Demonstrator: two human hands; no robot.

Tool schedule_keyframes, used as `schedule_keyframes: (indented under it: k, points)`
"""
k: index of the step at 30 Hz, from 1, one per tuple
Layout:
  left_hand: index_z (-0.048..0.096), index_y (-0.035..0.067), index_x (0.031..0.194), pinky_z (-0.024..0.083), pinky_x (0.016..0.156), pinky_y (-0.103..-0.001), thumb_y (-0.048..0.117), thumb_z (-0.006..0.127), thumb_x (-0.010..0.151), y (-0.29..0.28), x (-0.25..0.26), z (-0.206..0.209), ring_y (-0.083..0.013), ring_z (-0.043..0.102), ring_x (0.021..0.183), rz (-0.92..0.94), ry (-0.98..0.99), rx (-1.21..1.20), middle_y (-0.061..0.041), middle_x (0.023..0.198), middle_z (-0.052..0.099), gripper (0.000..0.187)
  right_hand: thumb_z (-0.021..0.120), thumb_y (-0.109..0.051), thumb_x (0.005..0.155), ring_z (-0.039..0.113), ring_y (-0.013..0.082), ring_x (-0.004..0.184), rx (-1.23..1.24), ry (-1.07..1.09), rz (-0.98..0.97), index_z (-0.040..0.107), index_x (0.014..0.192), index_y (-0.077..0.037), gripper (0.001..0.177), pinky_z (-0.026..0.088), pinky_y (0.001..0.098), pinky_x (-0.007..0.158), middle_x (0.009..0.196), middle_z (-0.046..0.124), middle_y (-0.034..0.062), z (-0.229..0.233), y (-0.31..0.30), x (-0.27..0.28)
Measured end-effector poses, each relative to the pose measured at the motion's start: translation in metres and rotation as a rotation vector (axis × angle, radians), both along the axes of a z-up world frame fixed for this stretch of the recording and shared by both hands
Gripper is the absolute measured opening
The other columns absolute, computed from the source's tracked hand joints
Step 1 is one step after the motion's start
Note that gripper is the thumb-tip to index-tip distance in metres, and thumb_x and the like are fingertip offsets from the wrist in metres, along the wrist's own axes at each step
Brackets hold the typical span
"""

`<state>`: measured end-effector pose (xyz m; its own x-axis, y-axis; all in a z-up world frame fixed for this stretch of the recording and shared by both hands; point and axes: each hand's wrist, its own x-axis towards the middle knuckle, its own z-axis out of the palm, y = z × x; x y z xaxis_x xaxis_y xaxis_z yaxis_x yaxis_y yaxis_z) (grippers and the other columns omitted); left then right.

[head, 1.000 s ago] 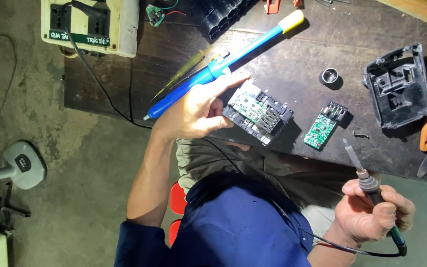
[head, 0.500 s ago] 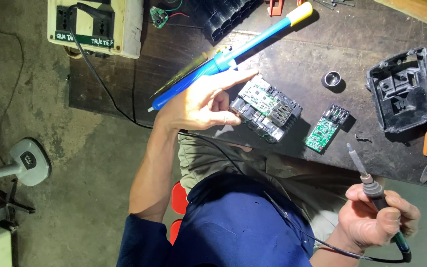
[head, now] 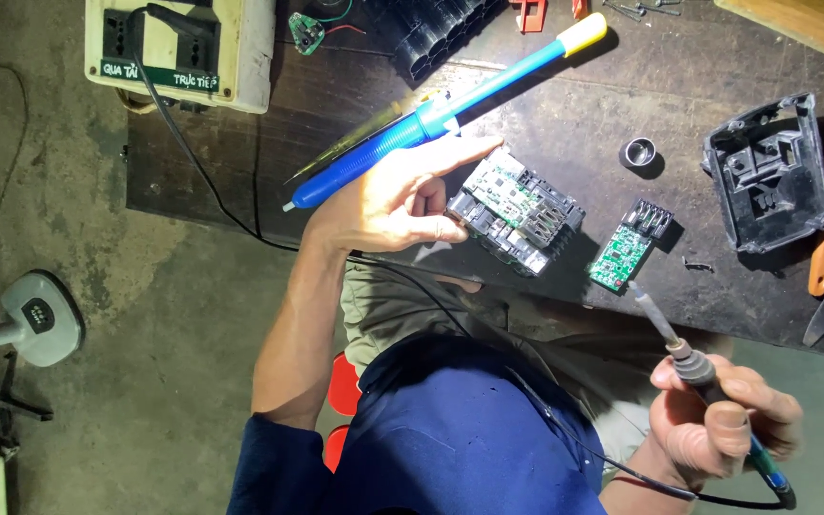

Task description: The person uses a soldering iron and a blue desoldering pump to work on a green circuit board. They repeatedly heat solder joints with the iron and use the pump to remove molten solder, occasionally using tweezers to adjust components.

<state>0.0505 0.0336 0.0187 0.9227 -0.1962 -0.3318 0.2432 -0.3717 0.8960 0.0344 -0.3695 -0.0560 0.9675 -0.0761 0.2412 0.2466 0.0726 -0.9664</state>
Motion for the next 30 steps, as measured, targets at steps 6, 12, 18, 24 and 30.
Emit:
schedule_keyframes:
  k: [6, 12, 18, 24, 30]
  points:
    - [0.037, 0.025, 0.161, 0.042, 0.054, -0.017, 0.028, 0.08, 0.089, 0.0, 0.002, -0.004, -0.0017, 0.044, 0.055, 0.002, -0.019, 0.008, 0.003, 0.066, 0.061, 0.084, 0.072, -0.043, 0.097, 0.052, 0.0222, 0.055, 0.005, -0.027, 0.042, 0.053, 0.1, -0.014, 0.035, 0.057, 0.0421, 0.059, 0.067, 0.045, 0.0047, 0.0, 0.002, 0.002]
    - [0.04, 0.025, 0.16, 0.032, 0.051, -0.018, 0.028, 0.081, 0.089, -0.001, 0.003, -0.001, -0.0031, 0.035, 0.057, 0.009, -0.003, 0.016, 0.005, 0.067, 0.054, 0.082, 0.073, -0.046, 0.097, 0.054, 0.0241, 0.056, -0.008, -0.005, 0.034, 0.054, 0.1, -0.013, 0.038, 0.059, 0.0436, 0.061, 0.069, 0.048, 0.0061, -0.002, 0.0, 0.002]
    - [0.04, 0.024, 0.16, 0.037, 0.056, -0.018, 0.024, 0.081, 0.088, 0.001, 0.002, -0.002, -0.003, 0.036, 0.058, 0.015, 0.012, -0.007, 0.005, 0.068, 0.051, 0.083, 0.072, -0.047, 0.097, 0.053, 0.0262, 0.058, -0.057, 0.026, 0.006, 0.056, 0.1, -0.013, 0.038, 0.058, 0.0438, 0.059, 0.073, 0.048, 0.0067, -0.011, -0.006, -0.001]
    - [0.038, 0.022, 0.161, 0.039, 0.054, -0.018, 0.023, 0.081, 0.09, 0.003, 0.001, -0.003, -0.0047, 0.036, 0.06, 0.019, 0.036, -0.084, 0.003, 0.072, 0.045, 0.083, 0.069, -0.044, 0.099, 0.06, 0.0285, 0.063, -0.036, 0.024, 0.074, 0.053, 0.1, -0.01, 0.038, 0.06, 0.0447, 0.06, 0.074, 0.05, 0.006, -0.018, -0.012, 0.001]
    - [0.043, 0.017, 0.158, 0.03, 0.048, -0.017, 0.021, 0.086, 0.086, 0.005, -0.001, -0.006, -0.0037, 0.045, 0.057, 0.037, -0.035, -0.198, 0.0, 0.07, 0.054, 0.083, 0.069, -0.045, 0.099, 0.06, 0.0284, 0.063, -0.074, 0.041, 0.066, 0.053, 0.101, -0.011, 0.038, 0.061, 0.0446, 0.061, 0.074, 0.053, 0.0072, -0.018, -0.012, 0.004]
